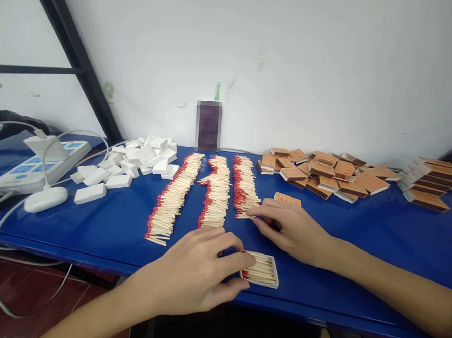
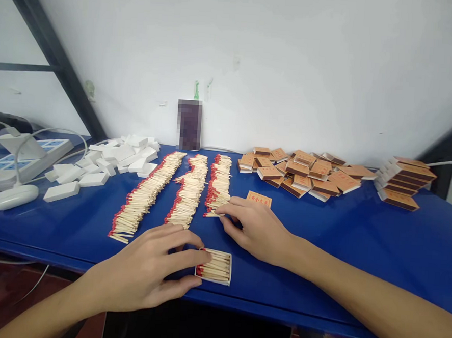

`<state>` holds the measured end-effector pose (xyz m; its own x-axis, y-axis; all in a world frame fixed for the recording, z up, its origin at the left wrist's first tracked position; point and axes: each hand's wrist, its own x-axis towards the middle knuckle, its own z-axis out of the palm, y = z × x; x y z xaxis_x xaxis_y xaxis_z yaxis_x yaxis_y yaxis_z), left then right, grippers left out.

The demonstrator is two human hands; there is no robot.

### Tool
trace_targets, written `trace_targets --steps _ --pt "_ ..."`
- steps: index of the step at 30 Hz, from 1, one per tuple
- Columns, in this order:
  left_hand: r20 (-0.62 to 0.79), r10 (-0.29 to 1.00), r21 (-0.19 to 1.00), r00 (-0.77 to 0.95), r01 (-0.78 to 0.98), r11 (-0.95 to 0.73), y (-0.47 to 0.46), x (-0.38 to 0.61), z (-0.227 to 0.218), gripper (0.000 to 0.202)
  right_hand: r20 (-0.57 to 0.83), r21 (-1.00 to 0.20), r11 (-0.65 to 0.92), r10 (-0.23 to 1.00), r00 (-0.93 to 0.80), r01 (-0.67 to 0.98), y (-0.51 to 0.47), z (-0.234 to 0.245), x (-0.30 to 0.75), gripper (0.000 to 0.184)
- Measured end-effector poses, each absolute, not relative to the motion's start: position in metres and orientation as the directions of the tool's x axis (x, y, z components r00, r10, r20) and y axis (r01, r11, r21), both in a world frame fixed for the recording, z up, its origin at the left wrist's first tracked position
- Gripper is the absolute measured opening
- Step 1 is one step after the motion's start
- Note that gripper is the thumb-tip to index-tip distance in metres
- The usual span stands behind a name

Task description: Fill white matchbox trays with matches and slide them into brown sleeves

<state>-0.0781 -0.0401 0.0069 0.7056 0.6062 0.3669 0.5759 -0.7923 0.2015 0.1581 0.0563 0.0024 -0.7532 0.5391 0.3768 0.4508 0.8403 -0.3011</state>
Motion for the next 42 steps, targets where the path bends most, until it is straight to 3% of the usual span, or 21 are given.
trace_targets --steps 11,18,42 --pt "0.367 0.605 0.198 0.706 0.577 -0.793 -0.0404 -0.078 0.0076 0.023 0.385 -0.337 0.848 0.521 -0.761 0.41 0.0551 0.0017 0.1601 0.025" --pt "0.373 0.598 0.185 0.709 0.575 -0.797 -0.0409 -0.0783 0.0073 0.021 0.387 -0.334 0.818 0.573 -0.723 0.469 0.0559 0.0015 0.1578 0.012" --pt "0.359 0.609 0.199 0.707 0.58 -0.79 -0.0408 -0.0778 0.0085 0.026 0.408 -0.324 0.828 0.558 -0.722 0.457 0.0563 -0.0014 0.1589 0.012"
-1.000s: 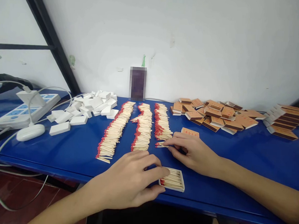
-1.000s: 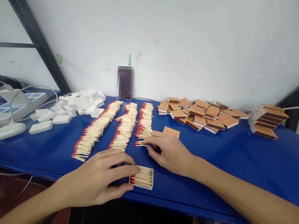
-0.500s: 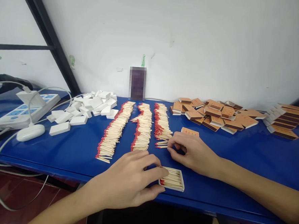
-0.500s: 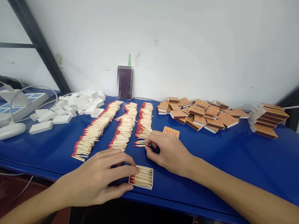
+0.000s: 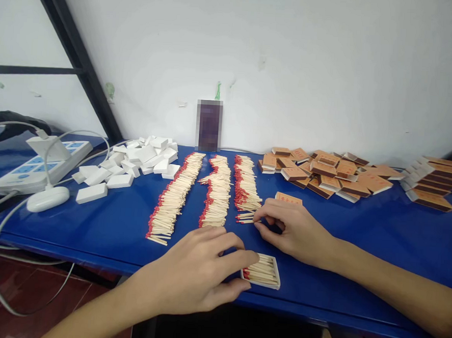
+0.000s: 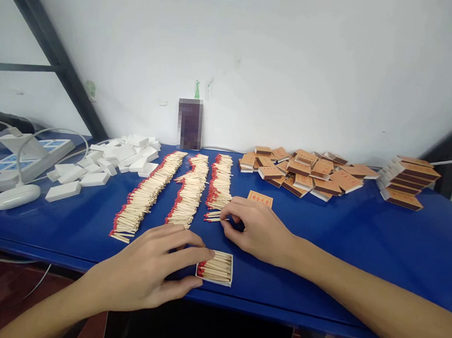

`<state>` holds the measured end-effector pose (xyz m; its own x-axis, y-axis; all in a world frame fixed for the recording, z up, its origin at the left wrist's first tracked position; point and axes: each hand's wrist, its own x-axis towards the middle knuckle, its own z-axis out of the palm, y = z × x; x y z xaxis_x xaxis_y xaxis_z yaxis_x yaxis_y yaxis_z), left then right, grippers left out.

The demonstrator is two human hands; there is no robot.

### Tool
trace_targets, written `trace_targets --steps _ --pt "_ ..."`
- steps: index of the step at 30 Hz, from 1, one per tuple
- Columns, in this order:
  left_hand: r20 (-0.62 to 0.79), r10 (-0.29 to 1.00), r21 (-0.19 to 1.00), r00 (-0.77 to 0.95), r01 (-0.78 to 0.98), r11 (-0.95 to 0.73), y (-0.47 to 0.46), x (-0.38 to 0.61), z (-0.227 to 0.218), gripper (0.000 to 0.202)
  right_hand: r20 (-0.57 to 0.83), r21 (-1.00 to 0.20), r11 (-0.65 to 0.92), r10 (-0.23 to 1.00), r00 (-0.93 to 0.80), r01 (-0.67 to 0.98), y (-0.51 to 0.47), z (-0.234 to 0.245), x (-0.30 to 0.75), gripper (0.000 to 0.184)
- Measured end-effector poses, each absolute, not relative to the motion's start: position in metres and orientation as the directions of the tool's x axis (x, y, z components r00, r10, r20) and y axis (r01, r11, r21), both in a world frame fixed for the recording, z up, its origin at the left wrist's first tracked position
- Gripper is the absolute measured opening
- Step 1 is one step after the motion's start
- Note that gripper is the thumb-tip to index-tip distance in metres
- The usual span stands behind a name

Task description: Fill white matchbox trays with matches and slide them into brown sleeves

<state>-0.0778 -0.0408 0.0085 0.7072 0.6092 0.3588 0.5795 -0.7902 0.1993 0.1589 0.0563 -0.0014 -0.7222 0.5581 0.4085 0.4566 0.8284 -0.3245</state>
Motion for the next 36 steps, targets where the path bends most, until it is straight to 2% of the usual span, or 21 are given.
trace_targets --steps 10,17,26,36 --pt "0.361 0.61 0.191 0.706 0.584 -0.789 -0.0407 -0.0775 0.0099 0.029 0.397 -0.341 0.872 0.473 -0.787 0.352 0.0502 0.0045 0.1589 0.02" --pt "0.356 0.61 0.189 0.707 0.585 -0.788 -0.0404 -0.0773 0.0094 0.028 0.404 -0.322 0.857 0.508 -0.76 0.402 0.0493 0.0052 0.1592 0.023" --pt "0.365 0.604 0.18 0.708 0.583 -0.792 -0.041 -0.0769 0.0098 0.026 0.428 -0.319 0.868 0.49 -0.759 0.381 0.0496 0.0058 0.1602 0.025" --pt "0.346 0.61 0.194 0.713 0.582 -0.79 -0.0407 -0.0779 0.0094 0.025 0.375 -0.313 0.871 0.48 -0.793 0.379 0.0495 0.0065 0.1608 0.028"
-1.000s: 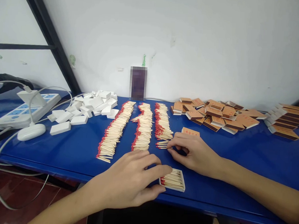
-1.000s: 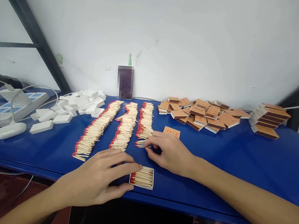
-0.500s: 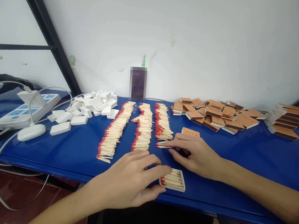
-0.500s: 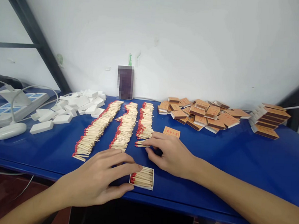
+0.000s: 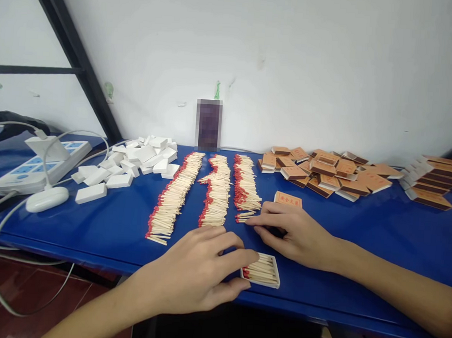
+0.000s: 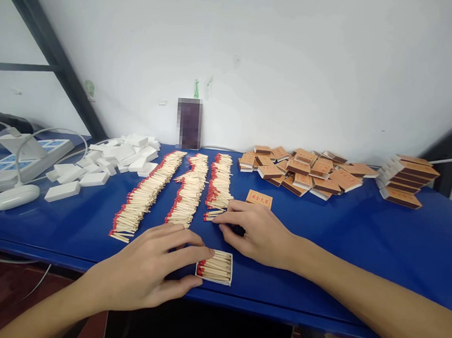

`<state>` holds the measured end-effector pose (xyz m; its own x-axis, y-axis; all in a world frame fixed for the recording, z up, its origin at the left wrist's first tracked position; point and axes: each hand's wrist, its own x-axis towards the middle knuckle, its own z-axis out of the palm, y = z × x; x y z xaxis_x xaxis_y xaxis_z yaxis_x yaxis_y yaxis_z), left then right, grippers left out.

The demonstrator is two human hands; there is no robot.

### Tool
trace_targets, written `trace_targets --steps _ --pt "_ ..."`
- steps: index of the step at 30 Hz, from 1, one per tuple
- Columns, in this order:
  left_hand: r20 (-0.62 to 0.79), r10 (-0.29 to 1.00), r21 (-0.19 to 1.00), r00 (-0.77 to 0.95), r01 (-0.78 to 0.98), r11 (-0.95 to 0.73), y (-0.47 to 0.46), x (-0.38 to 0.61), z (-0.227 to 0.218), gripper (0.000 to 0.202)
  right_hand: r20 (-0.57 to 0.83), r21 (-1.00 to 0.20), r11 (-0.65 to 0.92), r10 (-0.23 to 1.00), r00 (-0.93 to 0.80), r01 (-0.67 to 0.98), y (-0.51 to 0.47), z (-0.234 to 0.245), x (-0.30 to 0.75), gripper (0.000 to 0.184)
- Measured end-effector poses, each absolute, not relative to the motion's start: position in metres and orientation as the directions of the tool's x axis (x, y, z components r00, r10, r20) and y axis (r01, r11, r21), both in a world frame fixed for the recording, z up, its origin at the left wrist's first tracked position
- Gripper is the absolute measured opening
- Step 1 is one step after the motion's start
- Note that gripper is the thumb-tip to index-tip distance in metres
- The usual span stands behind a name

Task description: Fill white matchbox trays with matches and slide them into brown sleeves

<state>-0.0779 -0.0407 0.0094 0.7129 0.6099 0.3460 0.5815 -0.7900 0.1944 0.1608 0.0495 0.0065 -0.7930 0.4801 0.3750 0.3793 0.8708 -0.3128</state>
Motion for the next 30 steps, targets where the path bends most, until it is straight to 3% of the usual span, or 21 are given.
trace_targets --steps 30 --pt "0.351 0.608 0.201 0.712 0.577 -0.792 -0.0394 -0.0782 0.0077 0.024 0.384 -0.347 0.847 0.519 -0.764 0.402 0.0504 0.0063 0.1598 0.027"
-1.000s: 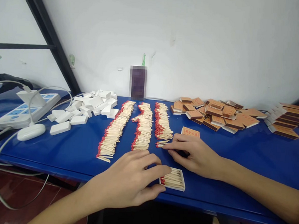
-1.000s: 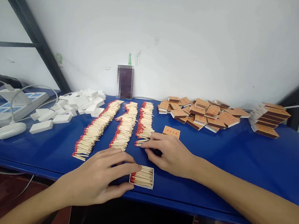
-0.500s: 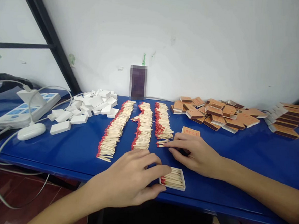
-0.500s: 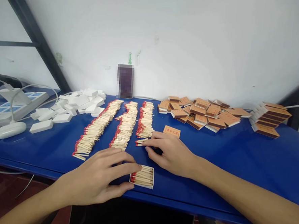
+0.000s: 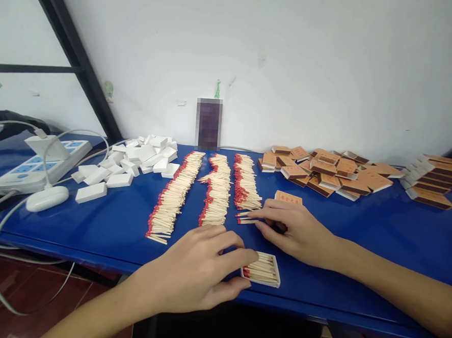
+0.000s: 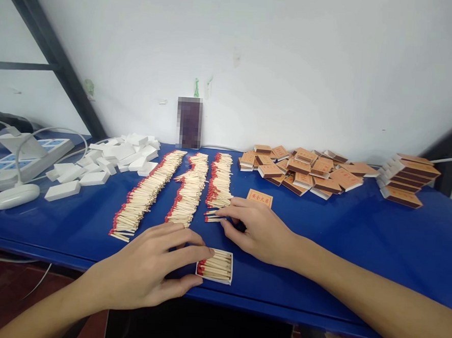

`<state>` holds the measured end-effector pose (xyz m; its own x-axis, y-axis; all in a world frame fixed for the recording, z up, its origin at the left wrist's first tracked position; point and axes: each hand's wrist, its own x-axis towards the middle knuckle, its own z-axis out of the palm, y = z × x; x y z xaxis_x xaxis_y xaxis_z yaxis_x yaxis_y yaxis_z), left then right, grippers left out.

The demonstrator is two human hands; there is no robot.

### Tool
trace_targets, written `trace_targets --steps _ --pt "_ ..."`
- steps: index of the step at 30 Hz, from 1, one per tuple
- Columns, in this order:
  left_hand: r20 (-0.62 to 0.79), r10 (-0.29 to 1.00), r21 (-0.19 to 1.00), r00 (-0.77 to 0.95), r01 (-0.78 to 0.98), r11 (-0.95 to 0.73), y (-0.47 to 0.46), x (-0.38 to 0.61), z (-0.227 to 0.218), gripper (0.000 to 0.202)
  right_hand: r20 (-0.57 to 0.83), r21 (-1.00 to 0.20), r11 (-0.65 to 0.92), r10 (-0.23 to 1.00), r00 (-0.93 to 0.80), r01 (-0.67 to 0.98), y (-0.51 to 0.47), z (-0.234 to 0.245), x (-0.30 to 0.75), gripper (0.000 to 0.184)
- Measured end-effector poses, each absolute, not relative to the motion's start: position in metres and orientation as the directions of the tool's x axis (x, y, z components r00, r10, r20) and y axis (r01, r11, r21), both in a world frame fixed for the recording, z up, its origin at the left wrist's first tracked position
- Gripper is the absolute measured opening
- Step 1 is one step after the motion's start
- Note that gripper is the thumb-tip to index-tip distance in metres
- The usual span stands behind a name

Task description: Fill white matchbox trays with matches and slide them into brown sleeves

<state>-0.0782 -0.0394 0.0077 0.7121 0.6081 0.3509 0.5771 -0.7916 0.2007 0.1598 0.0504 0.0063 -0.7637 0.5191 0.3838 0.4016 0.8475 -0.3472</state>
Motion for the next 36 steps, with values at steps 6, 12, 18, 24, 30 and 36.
trace_targets --steps 6,12,18,24,30,36 --pt "0.35 0.612 0.209 0.709 0.577 -0.789 -0.0398 -0.0781 0.0081 0.024 0.375 -0.33 0.835 0.543 -0.751 0.44 0.0515 0.0038 0.1589 0.028" --pt "0.353 0.607 0.193 0.712 0.579 -0.792 -0.041 -0.0784 0.0087 0.024 0.345 -0.336 0.823 0.56 -0.753 0.458 0.0501 0.005 0.159 0.027" --pt "0.354 0.606 0.196 0.713 0.577 -0.793 -0.0396 -0.0781 0.0073 0.024 0.327 -0.337 0.812 0.575 -0.75 0.476 0.0488 0.0052 0.1594 0.028" --pt "0.348 0.608 0.198 0.713 0.578 -0.791 -0.0392 -0.0783 0.0077 0.023 0.305 -0.312 0.809 0.581 -0.754 0.498 0.0476 0.006 0.1575 0.03" --pt "0.351 0.609 0.196 0.711 0.58 -0.791 -0.0394 -0.078 0.0086 0.023 0.306 -0.3 0.817 0.572 -0.761 0.493 0.0486 0.0051 0.1576 0.032" --pt "0.348 0.612 0.202 0.711 0.58 -0.789 -0.0408 -0.0777 0.0086 0.023 0.322 -0.292 0.829 0.555 -0.767 0.478 0.0488 0.0049 0.159 0.03"
